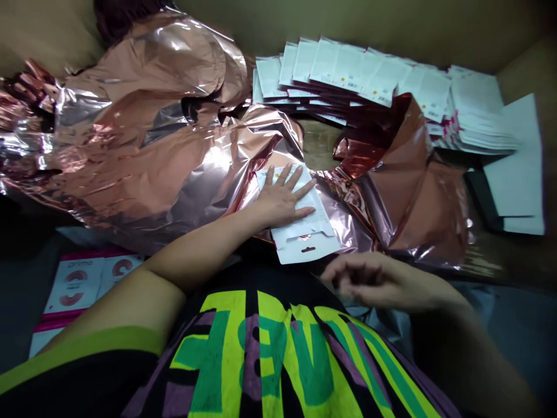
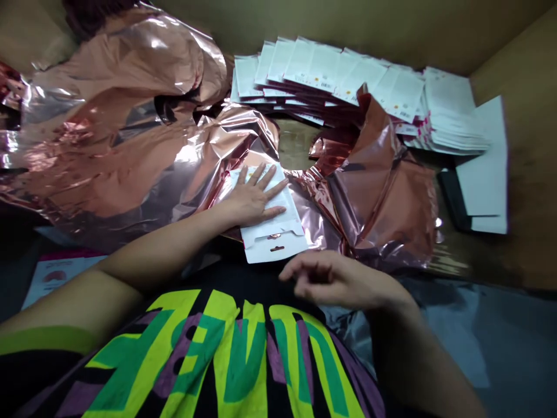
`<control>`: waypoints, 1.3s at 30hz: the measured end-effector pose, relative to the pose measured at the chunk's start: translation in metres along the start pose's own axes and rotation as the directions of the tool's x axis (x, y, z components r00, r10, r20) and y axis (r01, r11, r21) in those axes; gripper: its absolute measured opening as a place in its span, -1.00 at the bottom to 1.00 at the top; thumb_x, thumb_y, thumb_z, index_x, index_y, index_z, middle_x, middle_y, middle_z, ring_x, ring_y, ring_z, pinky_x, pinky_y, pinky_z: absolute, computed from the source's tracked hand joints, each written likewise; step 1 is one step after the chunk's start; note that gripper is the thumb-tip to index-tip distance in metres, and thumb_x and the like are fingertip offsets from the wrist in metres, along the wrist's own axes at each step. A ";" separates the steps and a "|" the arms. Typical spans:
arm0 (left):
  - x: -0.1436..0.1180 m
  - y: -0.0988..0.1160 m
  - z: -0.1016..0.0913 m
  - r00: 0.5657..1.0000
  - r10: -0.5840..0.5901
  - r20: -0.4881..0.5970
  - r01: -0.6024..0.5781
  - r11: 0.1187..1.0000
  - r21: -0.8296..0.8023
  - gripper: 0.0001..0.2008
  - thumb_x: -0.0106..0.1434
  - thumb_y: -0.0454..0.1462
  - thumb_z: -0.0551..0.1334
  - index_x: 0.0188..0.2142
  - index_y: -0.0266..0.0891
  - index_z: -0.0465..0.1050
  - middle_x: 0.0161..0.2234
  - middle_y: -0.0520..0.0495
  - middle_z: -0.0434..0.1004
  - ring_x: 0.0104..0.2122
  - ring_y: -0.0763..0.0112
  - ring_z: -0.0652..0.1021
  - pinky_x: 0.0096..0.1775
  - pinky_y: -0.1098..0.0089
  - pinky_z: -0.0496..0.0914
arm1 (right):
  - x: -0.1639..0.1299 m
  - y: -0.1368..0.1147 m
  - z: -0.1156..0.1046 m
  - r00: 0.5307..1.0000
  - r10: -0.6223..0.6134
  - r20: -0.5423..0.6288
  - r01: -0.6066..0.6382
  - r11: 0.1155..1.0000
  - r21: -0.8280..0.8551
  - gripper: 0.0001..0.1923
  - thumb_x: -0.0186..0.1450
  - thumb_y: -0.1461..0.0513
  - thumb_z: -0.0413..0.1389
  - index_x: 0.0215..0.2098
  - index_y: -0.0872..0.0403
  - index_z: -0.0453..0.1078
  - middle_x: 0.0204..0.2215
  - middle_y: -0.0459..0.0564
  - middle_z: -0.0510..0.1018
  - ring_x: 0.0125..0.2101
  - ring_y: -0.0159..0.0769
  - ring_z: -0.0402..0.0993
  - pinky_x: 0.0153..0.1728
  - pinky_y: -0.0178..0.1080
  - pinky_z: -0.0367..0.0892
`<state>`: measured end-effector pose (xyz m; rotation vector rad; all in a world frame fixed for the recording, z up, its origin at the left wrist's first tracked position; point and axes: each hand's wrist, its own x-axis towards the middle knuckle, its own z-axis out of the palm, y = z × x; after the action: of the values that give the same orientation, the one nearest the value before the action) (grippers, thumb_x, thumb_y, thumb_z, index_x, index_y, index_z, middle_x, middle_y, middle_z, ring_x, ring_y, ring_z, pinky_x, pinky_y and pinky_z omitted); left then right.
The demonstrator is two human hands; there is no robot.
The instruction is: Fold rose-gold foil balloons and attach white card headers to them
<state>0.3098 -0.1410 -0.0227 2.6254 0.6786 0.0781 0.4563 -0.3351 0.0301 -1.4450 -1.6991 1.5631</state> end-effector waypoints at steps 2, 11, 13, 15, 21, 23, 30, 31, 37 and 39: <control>0.002 -0.001 0.000 1.000 0.004 -0.004 -0.004 1.000 0.001 -0.22 0.25 0.17 0.09 0.36 -0.06 0.05 0.42 -0.09 -0.17 0.39 -0.10 -0.22 0.26 -0.16 -0.49 | 0.007 0.007 0.001 0.939 -0.011 -0.343 -0.012 0.998 -0.065 -0.74 0.30 0.09 0.15 -0.13 0.07 0.37 -0.43 -0.06 0.47 -0.50 -0.39 0.37 -0.49 -0.32 0.32; 0.003 -0.003 0.004 1.000 0.002 -0.027 0.000 0.998 0.057 -0.22 0.25 0.17 0.06 0.37 -0.04 0.03 0.42 -0.10 -0.17 0.39 -0.10 -0.19 0.28 -0.16 -0.42 | 0.042 0.015 0.007 0.926 -0.114 -0.359 -0.026 0.931 -0.365 -0.47 0.31 0.25 0.04 0.23 0.10 0.14 -0.36 -0.03 0.47 -0.43 -0.33 0.37 -0.37 -0.28 0.31; 0.003 -0.004 0.004 1.000 0.000 -0.026 0.001 0.999 0.044 -0.23 0.25 0.17 0.07 0.37 -0.03 0.03 0.42 -0.08 -0.17 0.39 -0.08 -0.20 0.28 -0.15 -0.42 | 0.034 0.012 0.008 0.962 -0.098 -0.255 0.039 0.974 -0.225 -0.47 0.35 0.17 0.04 0.25 0.09 0.11 -0.38 -0.06 0.45 -0.45 -0.37 0.37 -0.42 -0.32 0.31; 0.004 -0.004 0.005 1.000 0.000 -0.026 0.001 0.999 0.035 -0.22 0.25 0.17 0.06 0.37 -0.02 0.02 0.42 -0.07 -0.17 0.39 -0.06 -0.21 0.28 -0.15 -0.43 | 0.033 0.013 0.009 0.923 -0.086 -0.375 0.023 0.985 -0.170 -0.39 0.32 0.13 0.10 0.27 0.09 0.07 -0.38 -0.07 0.44 -0.46 -0.38 0.35 -0.46 -0.33 0.30; 0.004 -0.003 0.000 1.000 -0.018 -0.011 0.017 1.000 -0.025 -0.21 0.24 0.14 0.11 0.37 -0.10 0.04 0.43 -0.13 -0.21 0.40 -0.03 -0.22 0.28 -0.12 -0.47 | 0.017 0.000 0.000 0.979 -0.052 -0.197 0.050 0.999 -0.013 -0.58 0.26 0.06 0.18 0.02 0.09 0.37 -0.47 -0.09 0.42 -0.50 -0.41 0.31 -0.50 -0.35 0.24; -0.003 0.000 -0.007 0.999 -0.029 -0.020 0.027 0.996 -0.082 -0.10 0.18 0.15 0.17 0.38 -0.21 -0.01 0.43 -0.21 -0.28 0.39 -0.04 -0.27 0.28 -0.08 -0.47 | 0.004 -0.008 -0.005 1.000 -0.024 0.006 0.023 0.997 0.079 -0.67 0.28 0.00 0.16 -0.26 0.12 0.45 -0.51 -0.07 0.42 -0.54 -0.43 0.28 -0.53 -0.36 0.21; -0.052 0.011 -0.024 0.999 0.032 0.012 -0.027 0.960 -0.280 0.27 -0.30 0.18 0.47 0.34 -0.26 0.07 0.40 -0.35 -0.17 0.37 -0.29 -0.26 0.24 -0.12 -0.52 | 0.037 0.010 0.006 0.798 -0.150 -0.584 -0.136 0.899 -0.417 -0.76 0.19 0.12 0.25 -0.24 0.08 0.46 -0.28 0.04 0.47 -0.35 -0.29 0.38 -0.35 -0.26 0.28; -0.056 0.011 -0.024 0.999 0.026 0.028 -0.018 0.962 -0.273 0.28 -0.31 0.17 0.47 0.33 -0.29 0.07 0.40 -0.38 -0.15 0.37 -0.28 -0.27 0.24 -0.10 -0.53 | 0.040 0.014 0.007 0.792 -0.161 -0.588 -0.165 0.872 -0.461 -0.83 0.21 0.15 0.21 -0.31 0.09 0.46 -0.27 0.05 0.47 -0.33 -0.28 0.38 -0.33 -0.25 0.28; -0.062 0.027 -0.012 0.998 -0.012 0.057 0.019 0.992 -0.122 0.33 -0.22 0.25 0.40 0.34 -0.52 -0.04 0.38 -0.54 -0.34 0.36 -0.23 -0.37 0.26 -0.07 -0.54 | 0.008 0.014 -0.003 0.959 -0.047 -0.280 0.000 0.986 -0.165 -0.61 0.31 -0.04 0.11 -0.44 0.11 0.39 -0.54 -0.08 0.41 -0.52 -0.39 0.31 -0.47 -0.33 0.23; -0.063 0.037 -0.009 0.997 -0.035 0.070 0.035 0.999 -0.007 0.27 -0.11 0.19 0.38 0.36 -0.51 -0.12 0.39 -0.53 -0.35 0.36 -0.27 -0.35 0.25 -0.15 -0.49 | 0.003 0.016 -0.003 0.887 -0.092 -0.453 0.002 0.981 -0.195 -0.59 0.26 -0.08 0.16 -0.40 0.11 0.41 -0.53 -0.08 0.42 -0.54 -0.39 0.30 -0.51 -0.32 0.23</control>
<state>0.2698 -0.1968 0.0046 2.5943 0.6984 -0.0206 0.4641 -0.3332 0.0157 -1.6896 -1.6023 0.9426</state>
